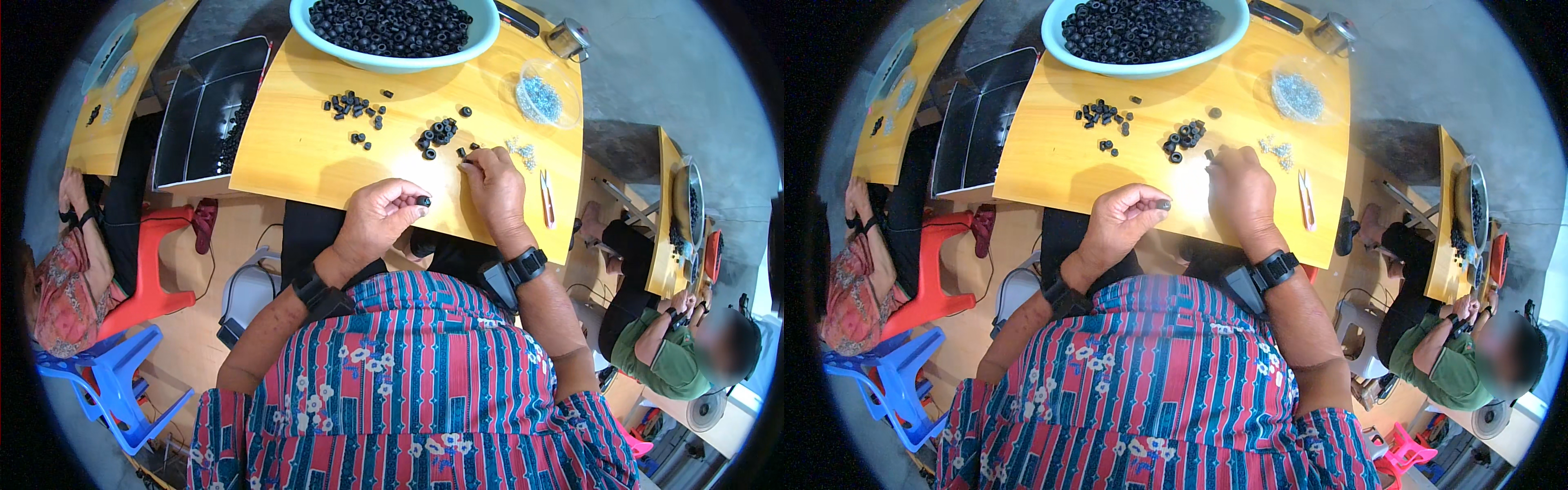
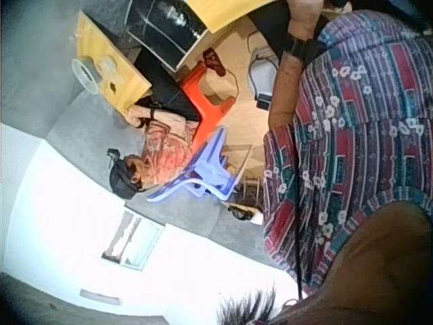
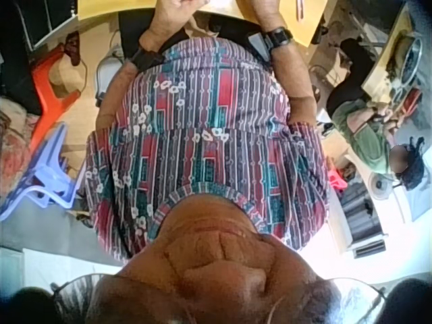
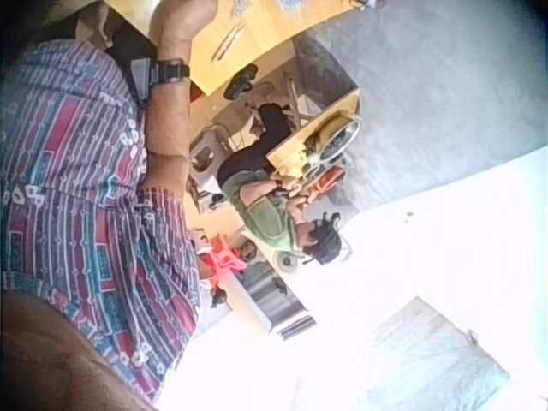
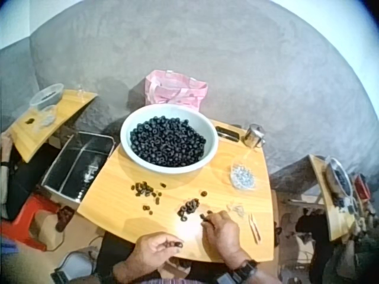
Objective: The person is assembling small metal components into black plastic parts by hand at a table.
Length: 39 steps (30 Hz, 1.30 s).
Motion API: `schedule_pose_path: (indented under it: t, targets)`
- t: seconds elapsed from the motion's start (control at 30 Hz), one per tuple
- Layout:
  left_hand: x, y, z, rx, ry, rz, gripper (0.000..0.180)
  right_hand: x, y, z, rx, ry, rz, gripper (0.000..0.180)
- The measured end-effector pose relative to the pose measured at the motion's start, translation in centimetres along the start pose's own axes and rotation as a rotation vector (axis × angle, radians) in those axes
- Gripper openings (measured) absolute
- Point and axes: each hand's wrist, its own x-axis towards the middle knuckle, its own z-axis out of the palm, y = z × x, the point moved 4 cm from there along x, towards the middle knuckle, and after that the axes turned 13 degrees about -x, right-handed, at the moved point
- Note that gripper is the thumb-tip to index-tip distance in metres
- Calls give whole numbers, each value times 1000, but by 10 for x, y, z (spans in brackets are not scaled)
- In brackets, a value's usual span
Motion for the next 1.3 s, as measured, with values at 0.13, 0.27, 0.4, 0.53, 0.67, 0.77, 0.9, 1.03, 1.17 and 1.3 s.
schedule_pose_path:
  t: [0.13, 0.27, 0.4, 0.53, 0.67, 0.77, 0.9, 1.03, 1.17, 1.3]
  targets:
    - [0, -2, -2, -8, 1, 0, 14, -5, -18, -8, -246, 14, -300, 11]
    - [0, 1, 0, -15, 2, 4, 14, -8, -17, -7, -244, -18, -281, 12]
    - [0, 0, -2, 6, 25, 5, 14, -9, -13, -12, -198, 14, -332, 12]
    - [-1, -2, -4, -7, 67, 1, 15, -12, -15, -15, -93, 86, -364, 13]
    - [-6, -3, -4, -15, 81, -18, 15, -18, -15, -17, 138, 50, -298, 16]
    - [-12, -4, -3, -142, 75, -49, 16, -22, -8, -2, 752, -305, 143, 18]
    - [-17, 0, -1, -170, 66, -60, 17, -30, -28, -11, 1040, -441, 261, 17]
    - [-18, 4, 2, -182, 55, -93, 18, -36, -30, -8, 1176, -508, 362, 19]
    - [-18, 6, 4, -223, 44, -87, 18, -39, -33, -3, 1329, -539, 379, 19]
    - [-20, 7, 4, -229, 39, -91, 18, -42, -39, 1, 1350, -570, 368, 19]
